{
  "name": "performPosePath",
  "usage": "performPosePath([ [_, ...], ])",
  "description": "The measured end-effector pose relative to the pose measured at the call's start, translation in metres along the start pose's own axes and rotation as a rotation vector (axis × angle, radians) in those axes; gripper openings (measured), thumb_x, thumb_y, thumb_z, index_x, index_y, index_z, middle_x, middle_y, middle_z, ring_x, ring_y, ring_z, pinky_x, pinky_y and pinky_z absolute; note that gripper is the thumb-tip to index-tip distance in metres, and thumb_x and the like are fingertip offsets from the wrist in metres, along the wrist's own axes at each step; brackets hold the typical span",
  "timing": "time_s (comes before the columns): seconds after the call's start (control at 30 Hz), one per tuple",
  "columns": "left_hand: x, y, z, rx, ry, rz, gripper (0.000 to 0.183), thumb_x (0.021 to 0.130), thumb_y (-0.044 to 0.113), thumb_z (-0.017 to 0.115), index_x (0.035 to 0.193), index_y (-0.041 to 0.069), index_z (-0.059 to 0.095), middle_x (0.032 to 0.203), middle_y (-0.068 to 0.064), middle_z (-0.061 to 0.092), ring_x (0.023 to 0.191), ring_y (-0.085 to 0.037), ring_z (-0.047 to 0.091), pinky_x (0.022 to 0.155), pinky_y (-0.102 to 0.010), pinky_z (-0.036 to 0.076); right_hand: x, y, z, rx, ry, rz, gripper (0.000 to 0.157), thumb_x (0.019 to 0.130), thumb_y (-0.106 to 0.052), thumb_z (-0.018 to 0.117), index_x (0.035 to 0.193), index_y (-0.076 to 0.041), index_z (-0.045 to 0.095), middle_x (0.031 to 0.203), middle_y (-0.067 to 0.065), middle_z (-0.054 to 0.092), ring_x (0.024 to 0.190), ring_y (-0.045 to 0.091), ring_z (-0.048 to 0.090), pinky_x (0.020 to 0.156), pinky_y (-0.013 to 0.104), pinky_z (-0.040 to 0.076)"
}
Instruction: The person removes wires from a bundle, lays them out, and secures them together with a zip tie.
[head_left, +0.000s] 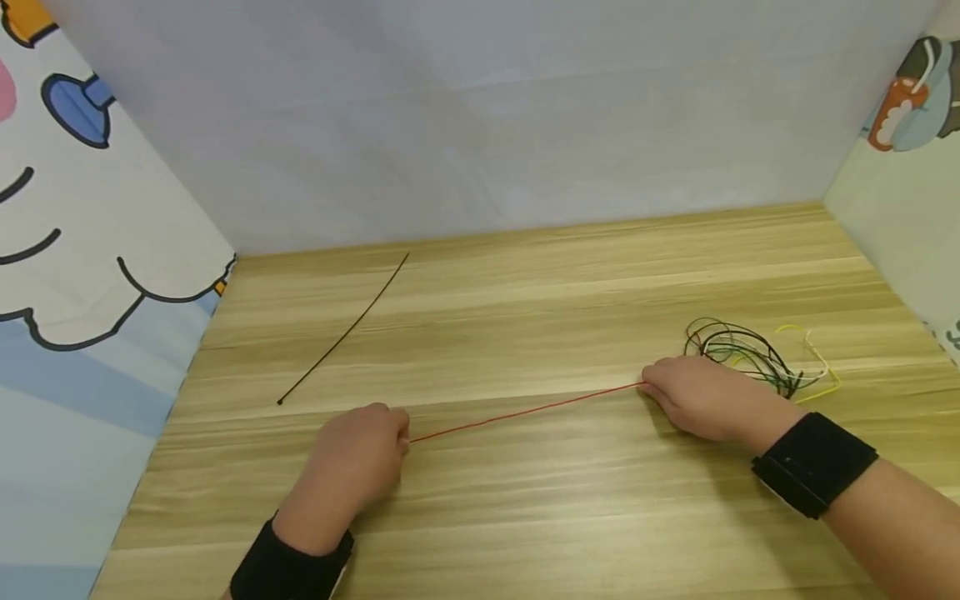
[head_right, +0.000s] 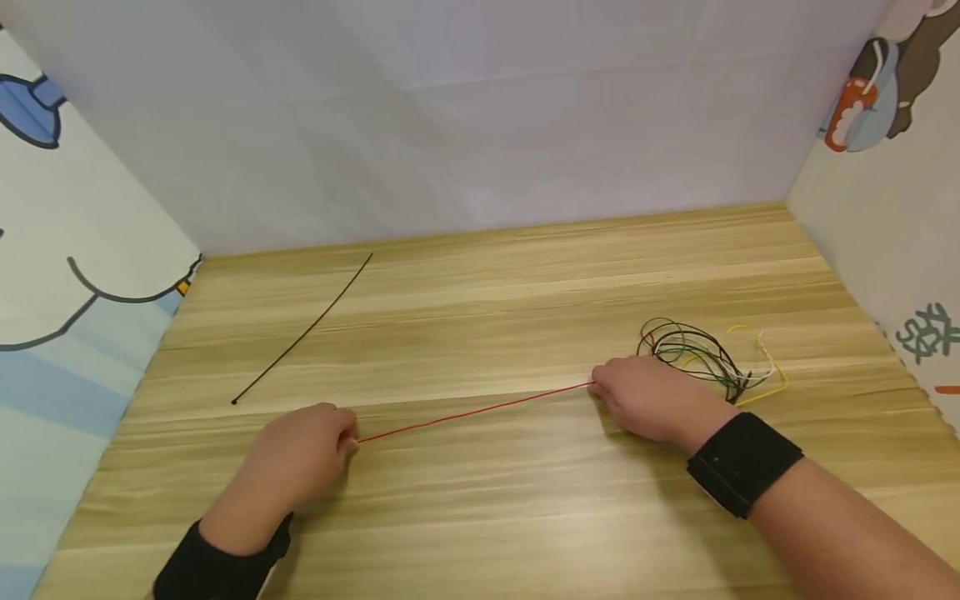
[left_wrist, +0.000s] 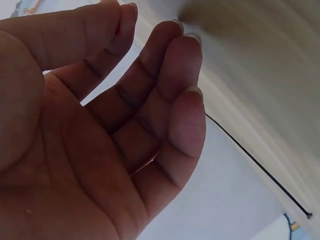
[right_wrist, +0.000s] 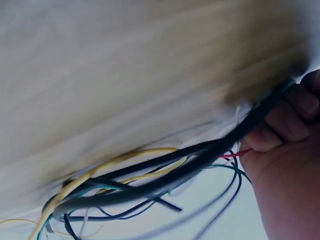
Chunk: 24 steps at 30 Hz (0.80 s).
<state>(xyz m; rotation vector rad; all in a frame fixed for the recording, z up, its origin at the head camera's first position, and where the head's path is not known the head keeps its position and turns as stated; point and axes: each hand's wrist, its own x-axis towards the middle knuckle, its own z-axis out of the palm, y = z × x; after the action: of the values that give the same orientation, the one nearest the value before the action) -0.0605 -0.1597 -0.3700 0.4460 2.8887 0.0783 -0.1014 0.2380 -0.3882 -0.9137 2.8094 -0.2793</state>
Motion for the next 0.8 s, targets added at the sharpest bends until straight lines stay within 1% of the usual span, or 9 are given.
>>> performPosePath([
  [0.17,-0.007,-0.015,0.004,-0.007,0.023,-0.017,0.018,0.086,0.017,0.068,0.071,0.018,0.058,0.067,0.001,0.05,0.056,-0.015,0.044,0.052,-0.033,0.041,0.001,0.002,0.002,-0.003,0.002,-0.001,0.022,0.098,-0.019,0.051,0.076,-0.018,0.053,0.066,-0.006,0.047,0.06,0.011,0.044,0.059,0.034,0.042],
  [0.3,-0.011,-0.027,0.003,-0.007,0.019,-0.022,0.02,0.085,0.015,0.069,0.069,0.017,0.057,0.067,0.0,0.05,0.056,-0.016,0.044,0.052,-0.035,0.041,0.001,0.004,0.001,-0.011,0.017,0.004,0.02,0.098,-0.017,0.052,0.077,-0.018,0.054,0.067,-0.005,0.048,0.062,0.011,0.045,0.061,0.035,0.043],
  [0.43,-0.014,-0.038,-0.001,-0.016,-0.004,-0.047,0.021,0.085,0.015,0.069,0.069,0.017,0.057,0.067,-0.002,0.051,0.056,-0.018,0.044,0.052,-0.035,0.039,-0.001,0.007,0.0,-0.021,0.018,0.017,0.019,0.097,-0.017,0.052,0.079,-0.017,0.054,0.069,-0.005,0.049,0.063,0.012,0.047,0.062,0.037,0.044],
  [0.67,-0.016,-0.053,-0.004,-0.033,-0.047,-0.115,0.019,0.086,0.014,0.068,0.07,0.015,0.059,0.068,-0.003,0.053,0.055,-0.018,0.045,0.052,-0.035,0.04,-0.006,0.015,-0.002,-0.02,0.001,0.054,0.02,0.098,-0.016,0.051,0.078,-0.017,0.052,0.069,-0.003,0.05,0.063,0.014,0.046,0.061,0.037,0.042],
  [0.8,-0.016,-0.058,-0.003,-0.045,-0.043,-0.139,0.016,0.086,0.015,0.068,0.072,0.014,0.06,0.069,-0.003,0.054,0.057,-0.018,0.047,0.052,-0.036,0.042,-0.008,0.014,-0.003,-0.021,-0.001,0.056,0.023,0.098,-0.017,0.051,0.075,-0.018,0.05,0.065,-0.005,0.046,0.06,0.012,0.043,0.059,0.034,0.041],
])
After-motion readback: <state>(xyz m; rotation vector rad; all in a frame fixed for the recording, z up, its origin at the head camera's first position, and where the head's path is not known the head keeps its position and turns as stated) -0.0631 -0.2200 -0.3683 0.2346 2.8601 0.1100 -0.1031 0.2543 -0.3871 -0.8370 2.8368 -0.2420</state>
